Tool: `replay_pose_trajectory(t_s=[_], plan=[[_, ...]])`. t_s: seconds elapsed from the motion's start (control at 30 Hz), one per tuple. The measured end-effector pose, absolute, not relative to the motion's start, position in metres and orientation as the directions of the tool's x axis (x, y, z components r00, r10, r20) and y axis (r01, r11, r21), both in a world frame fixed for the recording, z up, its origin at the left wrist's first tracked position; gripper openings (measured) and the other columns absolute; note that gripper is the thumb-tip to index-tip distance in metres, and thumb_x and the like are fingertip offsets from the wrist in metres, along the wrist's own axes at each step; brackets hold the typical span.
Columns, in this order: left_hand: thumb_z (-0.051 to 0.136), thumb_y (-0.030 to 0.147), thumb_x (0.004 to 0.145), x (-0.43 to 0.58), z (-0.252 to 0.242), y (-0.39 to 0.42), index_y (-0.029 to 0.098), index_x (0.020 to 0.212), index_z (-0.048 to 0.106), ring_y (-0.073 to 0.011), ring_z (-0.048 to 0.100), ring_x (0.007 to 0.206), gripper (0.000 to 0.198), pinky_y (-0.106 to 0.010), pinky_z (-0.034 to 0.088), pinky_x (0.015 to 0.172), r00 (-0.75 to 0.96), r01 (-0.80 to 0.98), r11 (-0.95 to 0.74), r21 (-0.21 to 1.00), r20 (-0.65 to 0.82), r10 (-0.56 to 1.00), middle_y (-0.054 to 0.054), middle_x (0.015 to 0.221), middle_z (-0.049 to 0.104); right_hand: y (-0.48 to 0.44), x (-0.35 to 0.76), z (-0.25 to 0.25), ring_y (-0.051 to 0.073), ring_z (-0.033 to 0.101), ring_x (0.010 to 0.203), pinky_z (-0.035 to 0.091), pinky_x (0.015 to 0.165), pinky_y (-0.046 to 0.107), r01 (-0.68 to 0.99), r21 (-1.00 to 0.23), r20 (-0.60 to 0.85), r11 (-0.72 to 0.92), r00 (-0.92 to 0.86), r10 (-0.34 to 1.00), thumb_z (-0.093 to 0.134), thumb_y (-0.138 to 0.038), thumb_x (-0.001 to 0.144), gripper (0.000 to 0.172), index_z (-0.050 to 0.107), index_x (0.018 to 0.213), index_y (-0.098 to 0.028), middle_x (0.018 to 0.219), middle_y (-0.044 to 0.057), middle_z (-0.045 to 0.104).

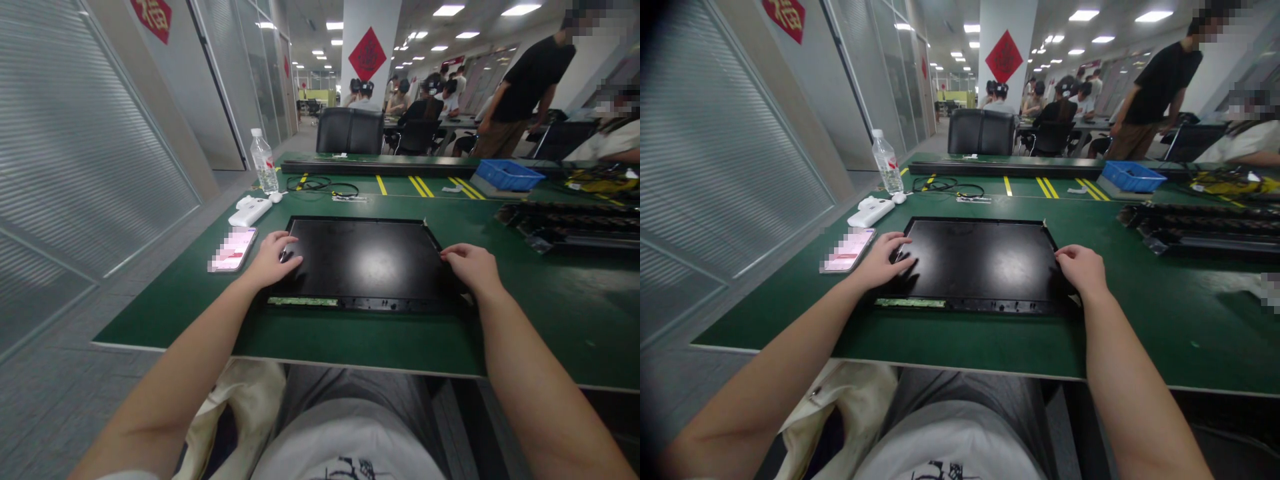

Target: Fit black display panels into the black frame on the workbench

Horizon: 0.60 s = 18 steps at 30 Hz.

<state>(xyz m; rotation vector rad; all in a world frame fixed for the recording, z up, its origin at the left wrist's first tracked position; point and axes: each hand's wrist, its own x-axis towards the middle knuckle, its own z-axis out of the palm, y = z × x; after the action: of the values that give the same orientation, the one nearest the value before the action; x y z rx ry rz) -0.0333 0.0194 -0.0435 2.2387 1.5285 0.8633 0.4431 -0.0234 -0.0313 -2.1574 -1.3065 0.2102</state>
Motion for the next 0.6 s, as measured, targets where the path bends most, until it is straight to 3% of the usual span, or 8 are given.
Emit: replay_pose_trajectory(t_s=[0.17,0.43,0.6], plan=[[0.071,0.051,0.086,-0.032,-0.039,0.015,0.024,0.125,0.073,-0.0388,0.048,0.143,0.048,-0.057,0.034,0.125,0.444,0.707,-0.518,0.482,0.268,0.855,-0.015,0.15,0.053,-0.022,0.44,-0.032,0.026,0.071,0.092,0.054,0.089,0.037,0.77,-0.571,0.192,-0.285,0.463,0.865,0.065,-0.027,0.076,0.021,0.082,0.088,-0.026,0.091,0.005,0.078],[0.064,0.049,0.088,-0.049,-0.043,0.028,0.021,0.126,0.074,-0.0372,0.054,0.136,0.048,-0.054,0.039,0.122,0.256,0.816,-0.36,0.452,0.274,0.927,-0.014,0.137,0.059,-0.022,0.442,-0.037,0.027,0.071,0.093,0.055,0.087,0.037,0.797,-0.538,0.195,-0.275,0.435,0.879,0.065,-0.027,0.077,0.025,0.083,0.094,-0.027,0.093,0.006,0.078],[0.064,0.054,0.088,-0.05,-0.048,0.029,0.02,0.131,0.074,-0.0389,0.053,0.137,0.056,-0.055,0.039,0.122,0.291,0.808,-0.379,0.45,0.255,0.922,-0.016,0.14,0.056,-0.02,0.441,-0.039,0.027,0.071,0.091,0.055,0.087,0.038,0.81,-0.514,0.161,-0.283,0.415,0.895,0.066,-0.027,0.077,0.027,0.083,0.098,-0.026,0.092,0.006,0.078]])
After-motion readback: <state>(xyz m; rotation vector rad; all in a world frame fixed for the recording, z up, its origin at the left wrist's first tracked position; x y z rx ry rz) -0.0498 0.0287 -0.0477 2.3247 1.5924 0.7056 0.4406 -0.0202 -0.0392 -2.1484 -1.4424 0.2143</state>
